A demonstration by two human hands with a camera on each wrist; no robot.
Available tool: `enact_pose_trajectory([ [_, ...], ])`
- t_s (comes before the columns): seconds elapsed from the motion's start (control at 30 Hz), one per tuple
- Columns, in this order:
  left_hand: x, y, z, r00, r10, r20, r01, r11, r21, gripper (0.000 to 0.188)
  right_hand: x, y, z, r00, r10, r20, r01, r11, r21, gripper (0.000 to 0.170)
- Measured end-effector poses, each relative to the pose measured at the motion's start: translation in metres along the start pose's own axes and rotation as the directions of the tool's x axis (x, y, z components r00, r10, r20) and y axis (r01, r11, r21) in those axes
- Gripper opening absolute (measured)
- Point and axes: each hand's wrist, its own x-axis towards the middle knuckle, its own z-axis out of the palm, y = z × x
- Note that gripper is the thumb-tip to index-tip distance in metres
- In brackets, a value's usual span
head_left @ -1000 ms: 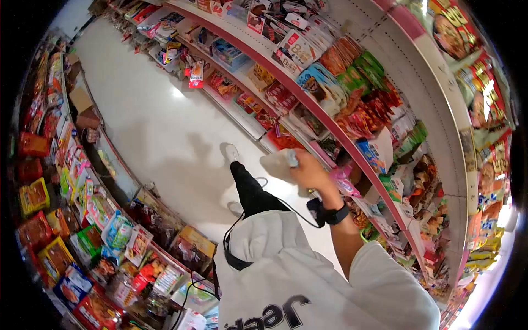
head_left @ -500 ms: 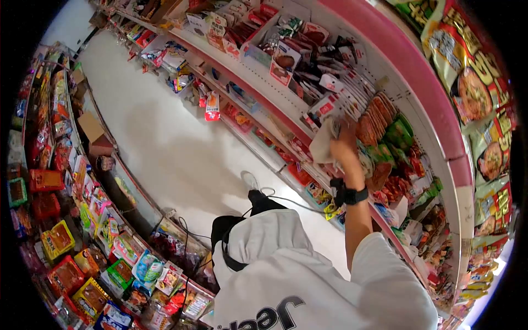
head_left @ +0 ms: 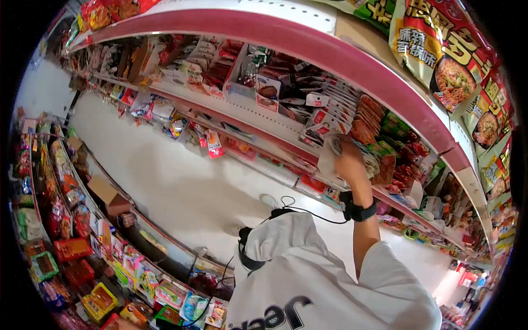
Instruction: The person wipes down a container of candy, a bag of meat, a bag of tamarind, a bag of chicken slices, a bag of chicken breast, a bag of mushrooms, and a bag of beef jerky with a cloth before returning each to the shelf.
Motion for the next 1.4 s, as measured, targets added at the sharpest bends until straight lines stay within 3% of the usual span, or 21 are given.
enact_pose_trajectory([
  [0.13,0.022,0.015,0.025,0.996,0.083,0.036,-0.083,0.996,0.011,0.049,-0.012,-0.032,-0.035,0.998,-0.014,-0.069,0.014,1.000,0.012,0.029],
  [0.27,0.023,0.056,0.052,0.868,0.435,0.239,-0.418,0.901,-0.118,0.048,-0.030,-0.092,-0.059,0.964,-0.186,0.189,0.182,0.983,0.035,0.026],
  [0.3,0.004,0.084,0.057,0.757,0.546,0.359,-0.442,0.832,-0.334,0.048,-0.032,-0.107,-0.059,0.936,-0.245,0.253,0.242,0.969,0.045,0.025],
  [0.37,-0.075,0.206,0.046,0.451,0.647,0.614,0.028,0.678,-0.735,0.051,-0.029,-0.129,-0.058,0.763,-0.532,0.367,0.414,0.838,0.354,0.027],
  [0.43,-0.121,0.262,0.051,0.016,0.877,0.480,0.129,0.474,-0.871,0.078,-0.024,-0.146,-0.046,0.573,-0.707,0.415,0.473,0.699,0.537,0.030],
  [0.5,-0.157,0.299,0.055,-0.170,0.926,0.338,0.325,0.376,-0.868,0.082,-0.019,-0.161,-0.036,0.429,-0.824,0.370,0.493,0.557,0.668,0.033],
  [0.57,-0.185,0.310,0.046,-0.392,0.752,0.530,0.556,0.653,-0.514,0.071,-0.015,-0.172,-0.036,0.365,-0.890,0.272,0.512,0.436,0.740,0.034],
  [0.6,-0.195,0.306,0.045,-0.385,0.694,0.608,0.564,0.699,-0.440,0.065,-0.010,-0.176,-0.037,0.317,-0.856,0.408,0.444,0.514,0.734,0.037],
  [0.67,-0.216,0.296,0.058,-0.364,0.569,0.738,0.578,0.759,-0.300,0.054,-0.001,-0.162,-0.013,0.357,-0.904,0.234,0.418,0.379,0.826,0.039],
  [0.7,-0.230,0.299,0.068,-0.224,0.695,0.683,0.784,0.545,-0.298,0.045,0.005,-0.158,-0.009,0.376,-0.916,0.142,0.416,0.303,0.857,0.040],
  [0.73,-0.239,0.301,0.073,-0.217,0.641,0.736,0.865,0.476,-0.159,0.046,0.007,-0.153,-0.015,0.463,-0.875,0.143,0.440,0.366,0.820,0.044],
  [0.77,-0.236,0.302,0.073,-0.187,0.552,0.812,0.929,0.368,-0.036,0.047,0.012,-0.147,-0.032,0.666,-0.732,0.140,0.459,0.551,0.697,0.040],
  [0.8,-0.236,0.305,0.074,-0.172,0.603,0.779,0.954,0.299,-0.022,0.047,0.012,-0.153,-0.059,0.765,-0.427,0.481,-0.050,0.706,0.707,0.035],
  [0.83,-0.236,0.310,0.075,-0.152,0.655,0.740,0.974,0.229,-0.003,0.048,0.009,-0.152,-0.057,0.916,-0.299,0.268,0.061,0.763,0.643,0.033],
  [0.87,-0.232,0.320,0.068,-0.134,0.640,0.757,0.976,0.219,-0.014,0.048,0.008,-0.154,-0.051,0.954,-0.298,0.022,0.222,0.758,0.613,0.037],
  [0.9,-0.232,0.321,0.069,-0.136,0.652,0.746,0.980,0.201,0.003,0.048,0.007,-0.154,-0.044,0.930,-0.288,-0.230,0.368,0.756,0.541,0.041],
  [0.97,-0.232,0.328,0.066,-0.136,0.670,0.730,0.989,0.131,0.065,0.047,-0.005,-0.165,-0.026,0.849,-0.428,-0.310,0.529,0.695,0.487,0.048],
  [1.13,-0.242,0.340,0.064,-0.118,0.557,0.822,0.992,0.036,0.119,0.044,-0.047,-0.190,0.042,0.730,-0.676,0.096,0.563,0.675,0.477,0.078],
  [1.27,-0.234,0.320,0.082,-0.163,0.486,0.859,0.983,0.008,0.183,0.044,-0.044,-0.186,0.043,0.525,-0.842,0.126,0.626,0.482,0.613,0.078],
  [1.33,-0.238,0.319,0.083,-0.092,0.505,0.858,0.996,0.042,0.081,0.045,-0.033,-0.179,0.037,0.431,-0.887,0.165,0.662,0.435,0.611,0.074],
  [1.4,-0.241,0.321,0.076,-0.053,0.554,0.831,0.999,0.041,0.036,0.044,-0.024,-0.172,0.051,0.565,-0.810,0.157,0.575,0.523,0.629,0.066],
])
